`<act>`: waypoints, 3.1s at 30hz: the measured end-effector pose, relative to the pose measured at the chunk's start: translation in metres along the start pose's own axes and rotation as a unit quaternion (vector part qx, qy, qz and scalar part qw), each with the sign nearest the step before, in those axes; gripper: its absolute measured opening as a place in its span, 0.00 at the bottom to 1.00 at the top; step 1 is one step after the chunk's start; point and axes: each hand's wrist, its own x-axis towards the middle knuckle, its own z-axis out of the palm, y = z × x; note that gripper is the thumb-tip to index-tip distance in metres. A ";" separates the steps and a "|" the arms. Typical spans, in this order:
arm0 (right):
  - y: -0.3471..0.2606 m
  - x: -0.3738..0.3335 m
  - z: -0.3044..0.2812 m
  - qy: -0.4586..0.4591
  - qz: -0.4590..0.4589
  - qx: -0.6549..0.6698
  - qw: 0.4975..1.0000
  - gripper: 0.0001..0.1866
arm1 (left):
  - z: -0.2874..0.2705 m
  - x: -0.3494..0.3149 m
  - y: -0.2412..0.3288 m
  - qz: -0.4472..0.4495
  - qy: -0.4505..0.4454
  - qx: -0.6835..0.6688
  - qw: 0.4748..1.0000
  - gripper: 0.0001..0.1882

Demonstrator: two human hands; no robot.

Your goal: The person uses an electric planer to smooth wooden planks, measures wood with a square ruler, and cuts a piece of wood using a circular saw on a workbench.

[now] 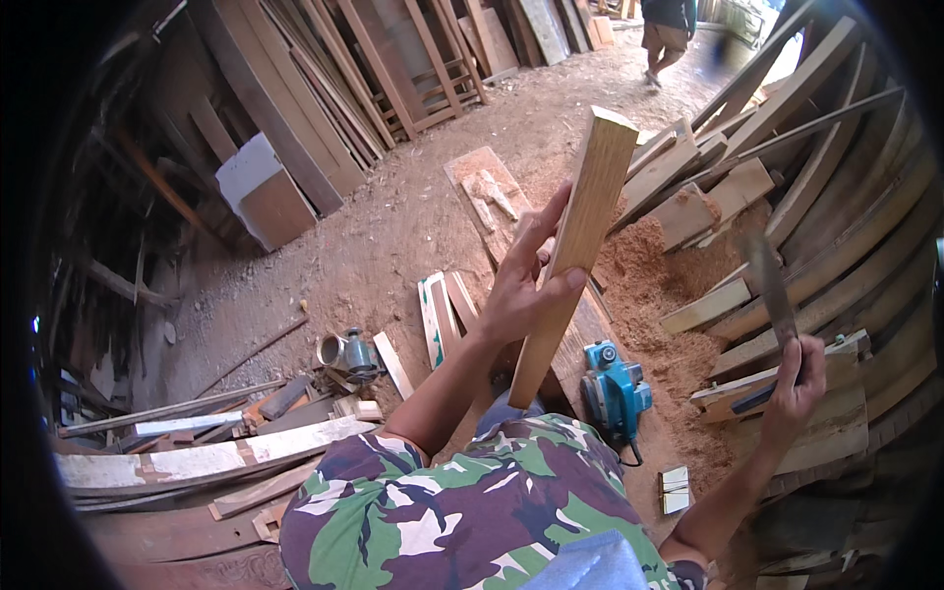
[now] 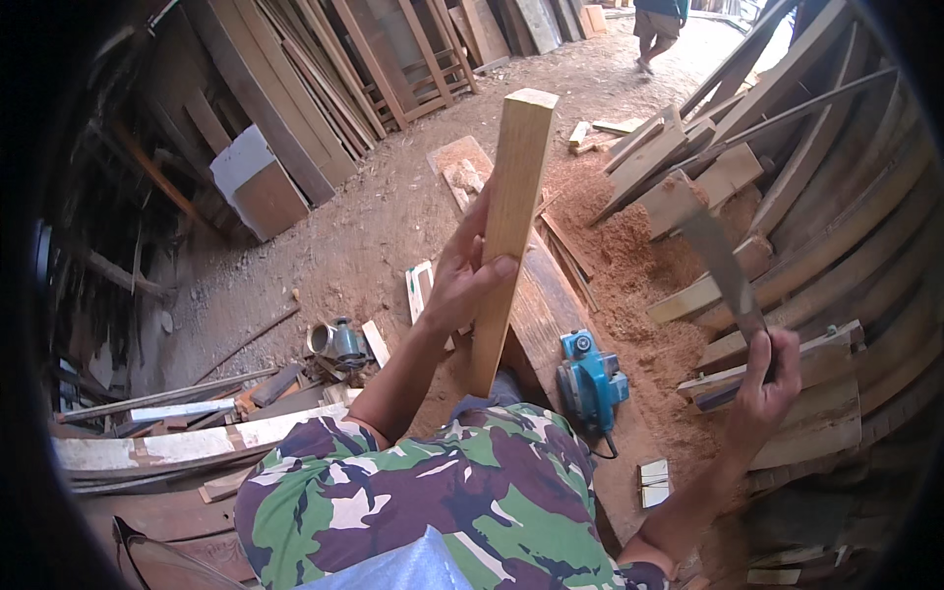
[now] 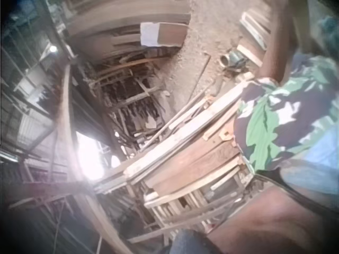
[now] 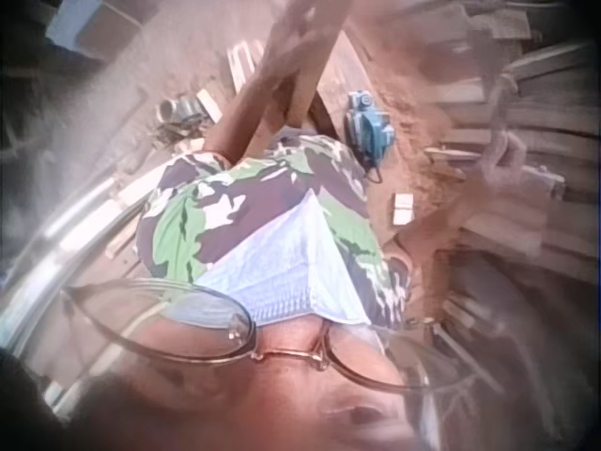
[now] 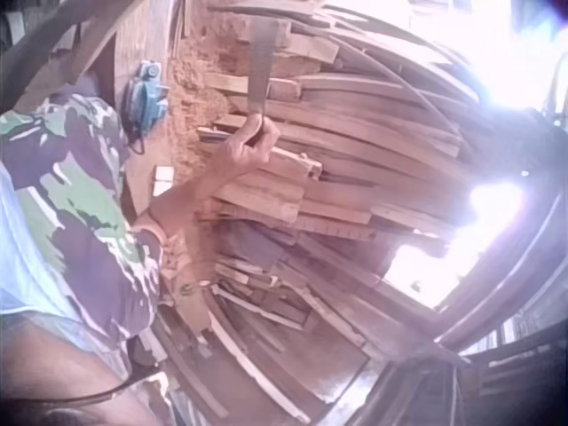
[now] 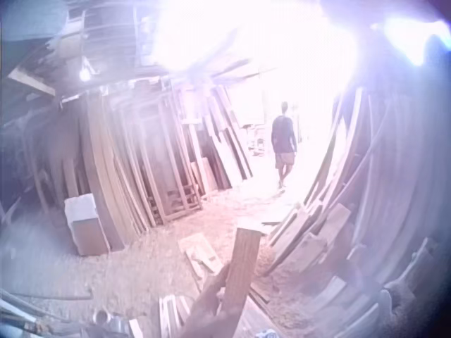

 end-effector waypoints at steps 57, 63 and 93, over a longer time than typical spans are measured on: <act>-0.128 0.091 0.060 -0.035 -0.298 -0.192 0.934 0.13 | -0.027 -0.014 0.064 0.138 -0.062 0.138 0.979 0.41; -0.124 0.093 0.063 -0.042 -0.288 -0.200 0.936 0.13 | -0.027 -0.011 0.061 0.139 -0.067 0.128 0.980 0.40; -0.071 0.067 0.083 -0.145 -0.102 -0.093 0.980 0.14 | -0.076 0.006 -0.158 -0.187 0.038 -0.079 0.979 0.41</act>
